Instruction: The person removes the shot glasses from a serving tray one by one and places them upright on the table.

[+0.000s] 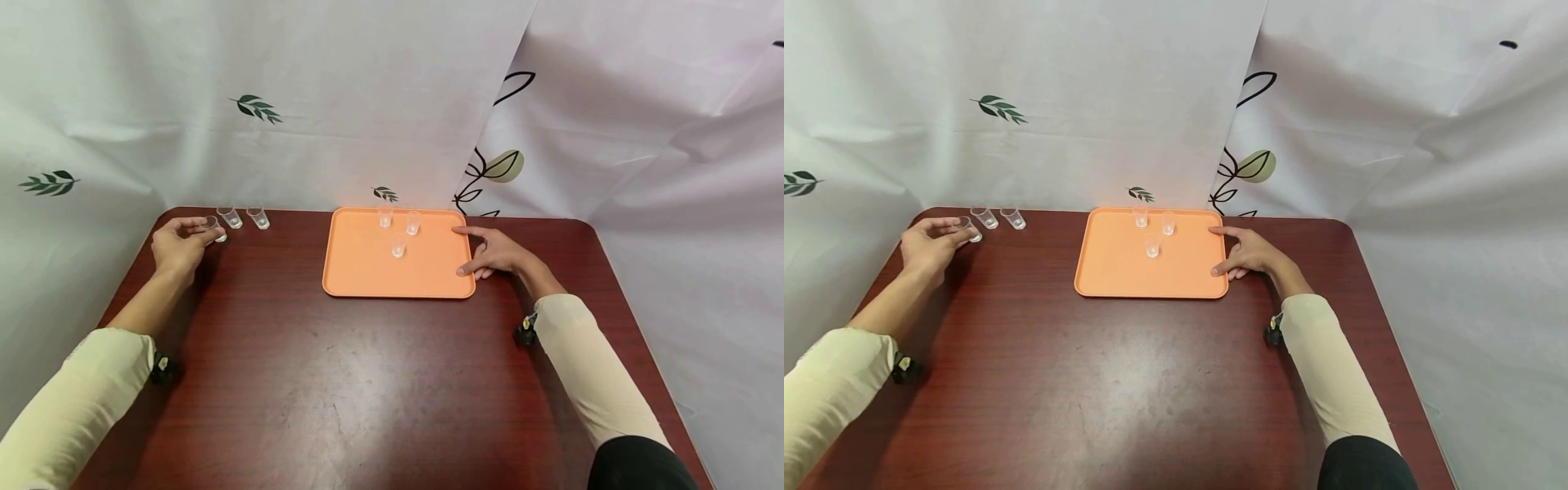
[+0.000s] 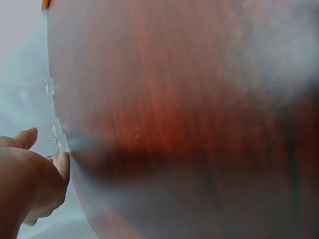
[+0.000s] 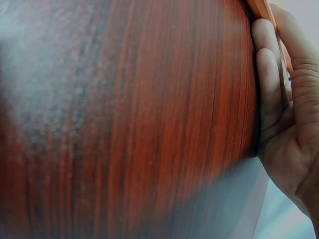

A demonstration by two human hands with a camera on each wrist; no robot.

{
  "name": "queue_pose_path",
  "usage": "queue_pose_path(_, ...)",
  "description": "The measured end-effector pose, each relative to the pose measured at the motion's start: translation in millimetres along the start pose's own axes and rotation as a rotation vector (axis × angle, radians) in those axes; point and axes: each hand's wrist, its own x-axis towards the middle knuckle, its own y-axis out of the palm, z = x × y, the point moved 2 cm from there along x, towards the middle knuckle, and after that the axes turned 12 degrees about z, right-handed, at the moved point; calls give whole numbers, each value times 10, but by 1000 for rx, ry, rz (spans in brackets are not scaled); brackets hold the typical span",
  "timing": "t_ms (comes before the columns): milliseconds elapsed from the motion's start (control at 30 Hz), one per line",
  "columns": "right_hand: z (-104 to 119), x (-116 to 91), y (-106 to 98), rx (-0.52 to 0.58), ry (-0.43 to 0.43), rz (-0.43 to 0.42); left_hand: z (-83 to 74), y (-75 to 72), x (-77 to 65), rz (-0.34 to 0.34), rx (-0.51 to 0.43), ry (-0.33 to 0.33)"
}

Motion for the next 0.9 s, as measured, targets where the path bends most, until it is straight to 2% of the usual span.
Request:
queue_pose_path(133,5,-5,-5,1,-1,-2,-25,-47,60,-2,-40,-13)
queue_pose_path(300,8,-9,-2,0,-13,3,-48,-106,134,-10,-145,-20)
queue_pose_path(667,0,-5,2,-5,-22,4,-111,-193,257,35,-283,-53)
queue_pose_path(900,8,-5,6,15,-25,8,-104,-206,293,19,-298,-67)
